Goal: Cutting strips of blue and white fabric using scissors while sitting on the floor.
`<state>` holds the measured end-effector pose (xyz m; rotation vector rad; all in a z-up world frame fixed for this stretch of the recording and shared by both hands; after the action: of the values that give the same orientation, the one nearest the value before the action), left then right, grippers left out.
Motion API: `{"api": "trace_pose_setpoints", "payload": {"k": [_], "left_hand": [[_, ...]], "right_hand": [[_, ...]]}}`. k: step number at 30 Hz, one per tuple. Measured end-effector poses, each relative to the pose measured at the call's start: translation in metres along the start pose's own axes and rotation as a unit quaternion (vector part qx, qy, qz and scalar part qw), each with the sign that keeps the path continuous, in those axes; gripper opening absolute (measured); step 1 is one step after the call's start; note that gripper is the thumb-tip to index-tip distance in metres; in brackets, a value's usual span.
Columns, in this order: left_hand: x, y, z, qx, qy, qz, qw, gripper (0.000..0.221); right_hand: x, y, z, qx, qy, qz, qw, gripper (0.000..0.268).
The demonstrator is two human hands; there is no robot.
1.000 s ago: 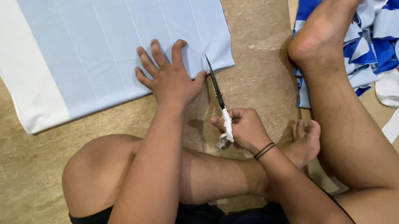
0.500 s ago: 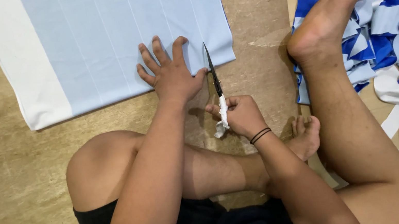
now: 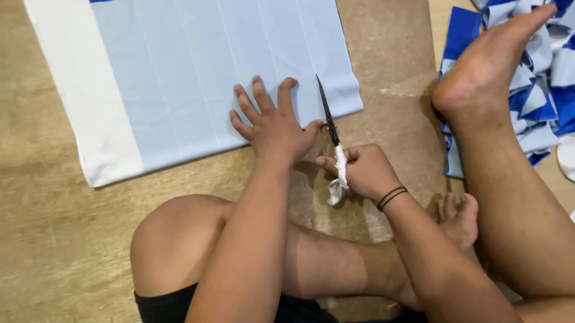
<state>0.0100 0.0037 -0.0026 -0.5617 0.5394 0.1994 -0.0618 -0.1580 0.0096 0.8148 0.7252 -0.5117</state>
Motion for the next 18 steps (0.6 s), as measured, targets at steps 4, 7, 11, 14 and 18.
{"api": "trace_pose_setpoints", "payload": {"k": [4, 7, 11, 14, 18], "left_hand": [[0.001, 0.0, 0.0, 0.013, 0.059, 0.01, 0.998, 0.091], [0.002, 0.004, -0.006, 0.017, 0.071, 0.006, 0.997, 0.09], [0.002, 0.004, -0.007, 0.023, 0.076, -0.001, 0.997, 0.091], [0.001, 0.003, -0.006, 0.022, 0.09, 0.004, 0.996, 0.093], [-0.002, 0.002, -0.002, 0.01, 0.11, 0.008, 0.994, 0.09]], "right_hand": [[0.016, -0.01, -0.001, 0.031, 0.003, 0.032, 0.999, 0.051], [0.011, 0.012, 0.003, 0.034, -0.008, 0.029, 0.999, 0.052], [0.025, -0.001, 0.003, 0.051, 0.004, 0.027, 0.998, 0.055], [0.027, 0.003, 0.007, 0.017, 0.016, 0.005, 1.0, 0.053], [0.036, 0.019, 0.012, 0.05, 0.005, 0.036, 0.998, 0.051]]}}
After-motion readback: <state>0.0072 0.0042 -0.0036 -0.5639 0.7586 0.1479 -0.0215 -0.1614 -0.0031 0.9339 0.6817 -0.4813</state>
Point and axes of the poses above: each hand's wrist, its own x-axis towards the middle knuckle, its own z-axis out of the back of the hand, y = z × x, the point moved 1 cm from there along x, towards the middle knuckle, and after that the axes turned 5 degrees about -x, right-handed, at the moved point
